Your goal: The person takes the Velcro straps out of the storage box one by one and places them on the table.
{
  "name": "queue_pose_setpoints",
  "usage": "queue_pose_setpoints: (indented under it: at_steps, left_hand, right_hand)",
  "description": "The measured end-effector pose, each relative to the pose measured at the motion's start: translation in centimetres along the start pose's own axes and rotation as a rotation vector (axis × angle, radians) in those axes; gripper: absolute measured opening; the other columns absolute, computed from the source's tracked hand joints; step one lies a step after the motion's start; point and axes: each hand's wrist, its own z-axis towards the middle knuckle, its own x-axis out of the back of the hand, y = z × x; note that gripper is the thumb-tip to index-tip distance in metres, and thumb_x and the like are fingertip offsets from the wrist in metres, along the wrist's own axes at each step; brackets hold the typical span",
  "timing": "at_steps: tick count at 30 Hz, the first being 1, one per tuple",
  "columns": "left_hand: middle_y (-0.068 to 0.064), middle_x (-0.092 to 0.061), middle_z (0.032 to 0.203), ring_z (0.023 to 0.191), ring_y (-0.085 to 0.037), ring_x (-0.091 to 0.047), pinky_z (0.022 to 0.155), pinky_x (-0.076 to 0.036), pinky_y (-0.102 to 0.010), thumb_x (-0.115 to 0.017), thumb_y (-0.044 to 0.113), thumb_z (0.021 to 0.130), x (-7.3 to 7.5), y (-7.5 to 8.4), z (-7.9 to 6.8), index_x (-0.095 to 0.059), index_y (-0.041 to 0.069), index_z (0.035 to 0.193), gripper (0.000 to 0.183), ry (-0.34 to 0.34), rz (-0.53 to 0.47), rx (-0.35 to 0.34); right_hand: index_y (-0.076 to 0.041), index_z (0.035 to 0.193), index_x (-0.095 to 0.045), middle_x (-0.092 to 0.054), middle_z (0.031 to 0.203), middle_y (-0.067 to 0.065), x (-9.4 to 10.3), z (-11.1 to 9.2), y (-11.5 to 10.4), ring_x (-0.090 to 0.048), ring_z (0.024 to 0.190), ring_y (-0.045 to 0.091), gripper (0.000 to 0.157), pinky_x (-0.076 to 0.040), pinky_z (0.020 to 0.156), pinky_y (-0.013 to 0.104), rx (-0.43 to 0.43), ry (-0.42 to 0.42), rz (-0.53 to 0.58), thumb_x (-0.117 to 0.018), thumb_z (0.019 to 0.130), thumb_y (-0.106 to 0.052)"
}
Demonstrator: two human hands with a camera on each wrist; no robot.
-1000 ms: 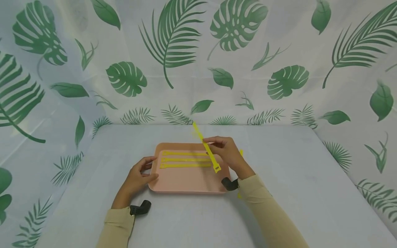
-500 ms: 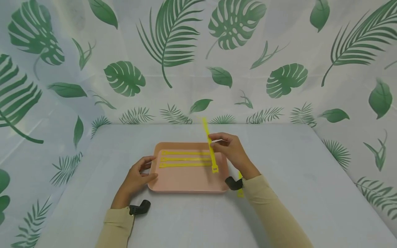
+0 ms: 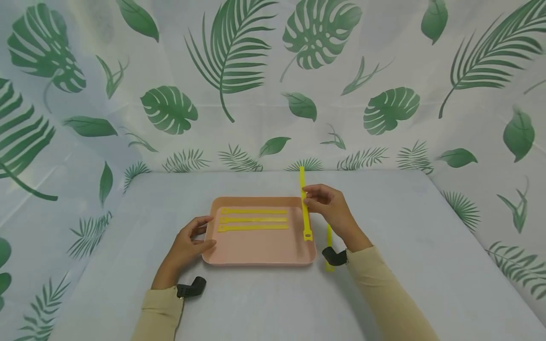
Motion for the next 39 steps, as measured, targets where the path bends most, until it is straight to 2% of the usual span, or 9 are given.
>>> queue_pose_setpoints:
  at_steps: [4,10,21,29,39]
  left_hand:
    - [-0.023,-0.056,0.155,0.139,-0.042,-0.057,0.098,-0.056,-0.033,-0.084,0.008,0.092,0.1,0.0,-0.2,-0.055,0.003,0.153,0.069,0.001,0.004,0.010]
    - [-0.021,-0.055,0.157,0.140,-0.041,-0.056,0.102,-0.056,-0.039,-0.085,0.010,0.091,0.2,0.0,-0.3,-0.055,0.005,0.154,0.070,0.008,0.009,0.033]
    - [-0.024,-0.055,0.156,0.139,-0.043,-0.057,0.093,-0.055,-0.022,-0.084,0.006,0.091,0.2,-0.2,-0.4,-0.054,0.003,0.154,0.069,0.012,-0.008,0.000]
    - [-0.024,-0.054,0.156,0.139,-0.044,-0.056,0.092,-0.054,-0.020,-0.084,0.004,0.091,0.0,0.0,-0.4,-0.054,0.002,0.154,0.069,0.010,-0.016,-0.006]
    - [-0.022,-0.054,0.157,0.140,-0.043,-0.056,0.093,-0.054,-0.020,-0.084,0.004,0.091,-0.2,0.1,-0.2,-0.055,0.003,0.153,0.069,0.008,-0.009,-0.003]
  right_hand:
    - [0.019,0.132,-0.061,-0.066,0.107,0.012,0.9,-0.5,0.5,-0.069,0.089,0.010,0.036,-0.062,0.083,0.026,-0.012,0.011,-0.017,-0.068,0.101,0.004]
    - [0.018,0.133,-0.060,-0.067,0.105,0.004,2.0,-1.2,0.9,-0.069,0.089,0.009,0.037,-0.062,0.081,0.025,-0.033,0.030,-0.045,-0.069,0.100,0.004]
    - [0.018,0.135,-0.060,-0.066,0.108,0.011,3.6,-2.2,0.9,-0.070,0.089,0.010,0.039,-0.063,0.081,0.026,-0.066,0.034,-0.066,-0.069,0.101,0.002]
    - [0.018,0.137,-0.057,-0.064,0.105,0.004,5.1,-2.9,0.8,-0.068,0.091,0.010,0.039,-0.062,0.083,0.025,-0.105,0.024,-0.085,-0.065,0.102,0.005]
    - [0.019,0.138,-0.054,-0.064,0.108,0.008,6.7,-3.5,1.2,-0.068,0.091,0.010,0.043,-0.063,0.082,0.026,-0.176,0.021,-0.117,-0.069,0.101,0.003]
